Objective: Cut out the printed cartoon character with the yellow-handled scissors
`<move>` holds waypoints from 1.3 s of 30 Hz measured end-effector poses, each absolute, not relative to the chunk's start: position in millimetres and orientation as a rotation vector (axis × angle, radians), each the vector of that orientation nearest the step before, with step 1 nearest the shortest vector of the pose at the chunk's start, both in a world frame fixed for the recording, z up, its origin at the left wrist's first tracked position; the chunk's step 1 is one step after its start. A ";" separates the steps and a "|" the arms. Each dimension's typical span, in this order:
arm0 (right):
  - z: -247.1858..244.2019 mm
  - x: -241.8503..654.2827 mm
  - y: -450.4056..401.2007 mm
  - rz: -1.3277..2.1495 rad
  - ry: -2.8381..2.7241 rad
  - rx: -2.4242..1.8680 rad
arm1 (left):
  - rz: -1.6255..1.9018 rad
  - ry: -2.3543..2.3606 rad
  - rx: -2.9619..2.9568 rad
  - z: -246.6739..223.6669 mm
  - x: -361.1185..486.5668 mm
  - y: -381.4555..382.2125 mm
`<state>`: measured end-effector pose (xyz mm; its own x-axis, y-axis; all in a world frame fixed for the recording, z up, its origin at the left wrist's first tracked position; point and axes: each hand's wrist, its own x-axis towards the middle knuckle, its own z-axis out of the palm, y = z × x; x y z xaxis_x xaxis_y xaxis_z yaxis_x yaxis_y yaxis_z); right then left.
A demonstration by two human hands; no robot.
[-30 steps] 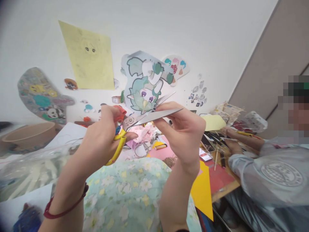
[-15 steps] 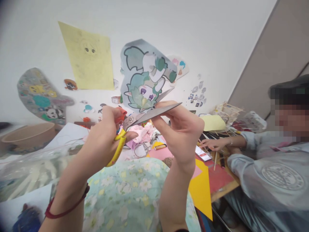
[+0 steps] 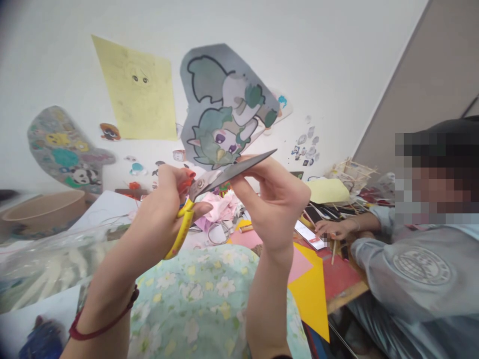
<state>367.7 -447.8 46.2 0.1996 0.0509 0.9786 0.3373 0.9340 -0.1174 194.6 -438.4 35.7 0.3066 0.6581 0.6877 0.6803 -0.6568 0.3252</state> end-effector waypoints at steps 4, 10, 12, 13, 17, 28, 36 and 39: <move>45.9 365.9 -446.8 -0.200 -1.354 -0.322 | -1.303 -1.362 -2.546 37.5 195.6 -440.3; 45.8 363.7 -443.4 -0.229 -1.344 -0.276 | -1.305 -1.366 -2.555 37.5 195.6 -440.4; 45.8 363.1 -441.7 -0.243 -1.330 -0.251 | -1.307 -1.357 -2.558 37.3 195.3 -440.3; 45.8 362.9 -440.9 -0.245 -1.324 -0.241 | -1.308 -1.351 -2.560 37.3 195.1 -440.3; 45.8 362.2 -438.8 -0.237 -1.311 -0.225 | -1.299 -1.330 -2.559 38.0 194.7 -441.3; 45.8 361.3 -440.7 -0.277 -1.312 -0.260 | -1.280 -1.313 -2.536 38.9 193.3 -439.2; 46.0 362.6 -440.3 -0.271 -1.315 -0.257 | -1.269 -1.299 -2.528 38.8 193.1 -442.2; 45.8 363.0 -440.6 -0.272 -1.325 -0.251 | -1.256 -1.305 -2.511 38.9 192.8 -443.2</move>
<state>363.0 -440.6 45.8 0.2202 -0.0525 0.9740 0.3356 0.9417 -0.0251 192.8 -443.2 38.9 0.3159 0.6647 0.6771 0.7017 -0.6439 0.3048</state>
